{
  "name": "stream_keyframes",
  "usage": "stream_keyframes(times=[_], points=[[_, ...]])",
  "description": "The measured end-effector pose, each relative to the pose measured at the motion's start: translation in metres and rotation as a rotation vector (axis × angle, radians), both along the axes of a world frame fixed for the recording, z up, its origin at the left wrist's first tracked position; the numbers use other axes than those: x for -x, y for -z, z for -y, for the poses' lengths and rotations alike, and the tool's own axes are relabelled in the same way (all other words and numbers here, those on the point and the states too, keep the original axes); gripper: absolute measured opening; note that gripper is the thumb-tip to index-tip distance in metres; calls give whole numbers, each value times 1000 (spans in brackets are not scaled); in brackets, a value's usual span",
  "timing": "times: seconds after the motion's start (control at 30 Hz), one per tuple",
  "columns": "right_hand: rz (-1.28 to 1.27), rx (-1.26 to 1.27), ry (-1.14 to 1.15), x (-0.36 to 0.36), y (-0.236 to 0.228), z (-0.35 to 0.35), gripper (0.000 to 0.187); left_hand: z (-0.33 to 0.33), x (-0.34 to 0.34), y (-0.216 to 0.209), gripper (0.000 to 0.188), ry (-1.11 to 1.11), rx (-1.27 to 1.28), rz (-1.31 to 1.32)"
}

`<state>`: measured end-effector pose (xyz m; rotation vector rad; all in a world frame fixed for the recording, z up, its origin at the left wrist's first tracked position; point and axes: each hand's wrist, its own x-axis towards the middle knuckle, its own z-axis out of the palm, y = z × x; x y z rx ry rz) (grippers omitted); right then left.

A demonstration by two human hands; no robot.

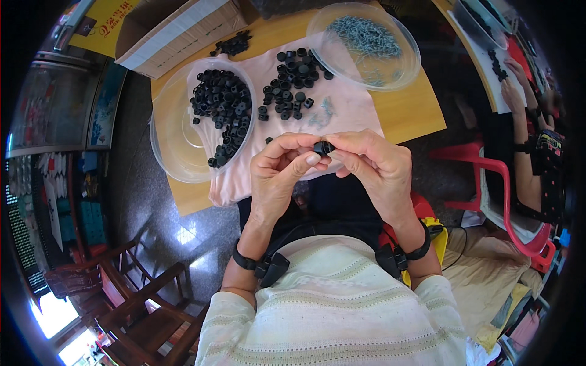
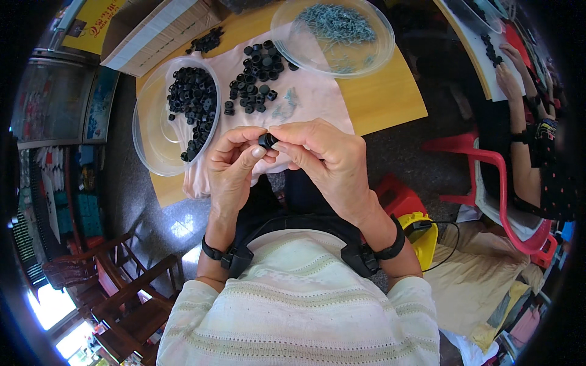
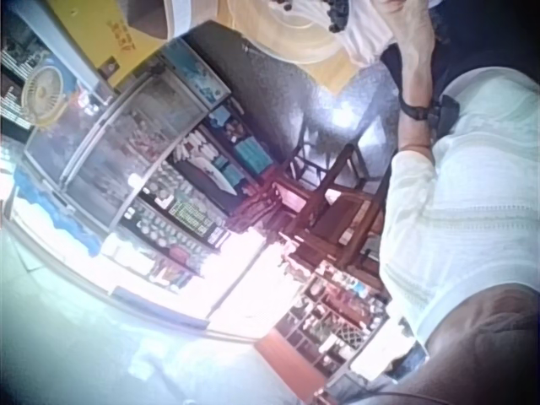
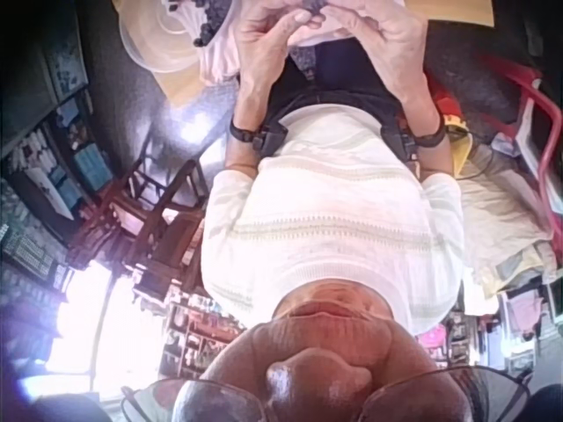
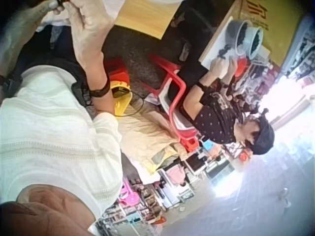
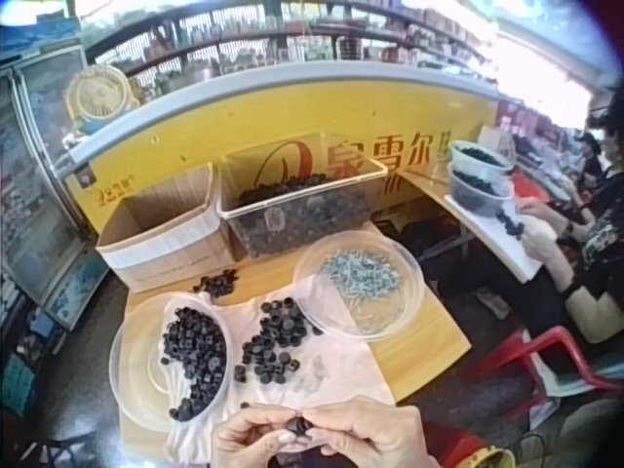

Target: Assembling small black plastic parts by hand at a workbench.

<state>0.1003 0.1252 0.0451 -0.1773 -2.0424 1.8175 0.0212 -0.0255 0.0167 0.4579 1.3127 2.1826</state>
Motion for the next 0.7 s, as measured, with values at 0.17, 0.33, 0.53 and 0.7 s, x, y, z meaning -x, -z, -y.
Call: stream_keyframes(times=[0.17, 0.33, 0.53, 0.7], points=[[-64, -113, 7, 0, 1, -1, 18, 0, 0, 2, 22, 6, 3, -21], [-87, -184, 16, -1, 3, -1, 17, 0, 0, 4, 22, 12, 14, -60], [-68, -141, 48, -1, 5, 0, 15, -1, 1, 5, 22, 32, 30, -42], [-115, -349, 71, 1, 7, -4, 18, -3, -2, 1, 21, 5, 33, 28]])
